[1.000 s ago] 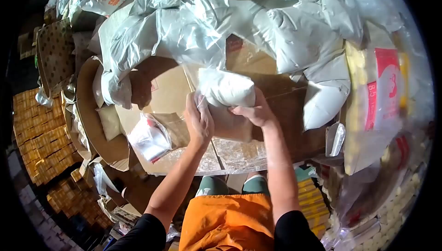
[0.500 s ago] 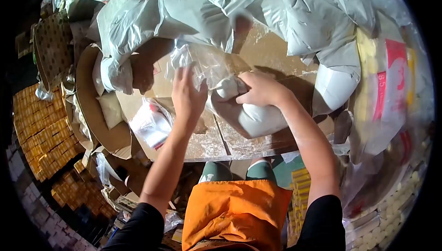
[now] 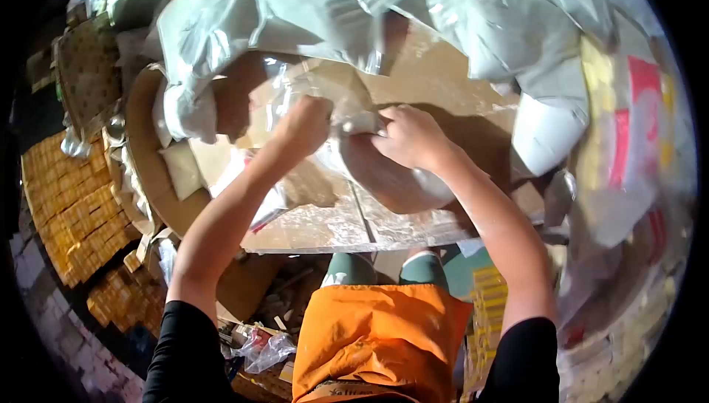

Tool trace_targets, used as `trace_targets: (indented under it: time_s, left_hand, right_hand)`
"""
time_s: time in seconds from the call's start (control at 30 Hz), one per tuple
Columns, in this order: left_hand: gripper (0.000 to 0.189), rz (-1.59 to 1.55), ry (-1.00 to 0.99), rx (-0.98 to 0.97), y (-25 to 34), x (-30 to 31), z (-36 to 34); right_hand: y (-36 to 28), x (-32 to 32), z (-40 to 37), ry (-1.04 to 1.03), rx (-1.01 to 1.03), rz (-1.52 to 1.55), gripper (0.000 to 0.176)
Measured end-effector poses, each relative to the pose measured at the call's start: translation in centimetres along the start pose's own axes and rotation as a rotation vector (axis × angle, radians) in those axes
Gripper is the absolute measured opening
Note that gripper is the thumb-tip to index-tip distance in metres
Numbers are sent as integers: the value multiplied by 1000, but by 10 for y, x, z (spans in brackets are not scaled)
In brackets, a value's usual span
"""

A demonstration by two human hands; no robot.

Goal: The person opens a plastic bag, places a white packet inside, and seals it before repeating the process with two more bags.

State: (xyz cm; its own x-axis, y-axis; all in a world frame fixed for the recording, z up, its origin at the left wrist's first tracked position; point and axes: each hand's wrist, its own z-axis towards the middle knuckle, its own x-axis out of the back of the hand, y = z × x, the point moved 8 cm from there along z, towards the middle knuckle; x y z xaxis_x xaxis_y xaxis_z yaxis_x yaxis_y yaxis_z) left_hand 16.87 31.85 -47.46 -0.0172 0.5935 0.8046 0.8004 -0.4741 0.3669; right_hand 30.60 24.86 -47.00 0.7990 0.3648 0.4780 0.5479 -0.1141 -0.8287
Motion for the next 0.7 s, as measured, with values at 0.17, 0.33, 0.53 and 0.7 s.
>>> trace_targets:
  time_s: [0.17, 0.33, 0.53, 0.7]
  left_hand:
    - [9, -121, -8, 42, 39, 23, -2]
    - [29, -33, 172, -80, 102, 21, -39]
    - [38, 28, 166, -180, 109, -17, -33]
    - [33, 7, 483, -290, 85, -24, -70]
  right_hand:
    - [80, -75, 10, -147, -17, -34, 21]
    - [-24, -24, -3, 77, 115, -469, 16]
    - [65, -55, -4, 249, 149, -352, 18]
    - [84, -28, -34, 384, -315, 380, 19]
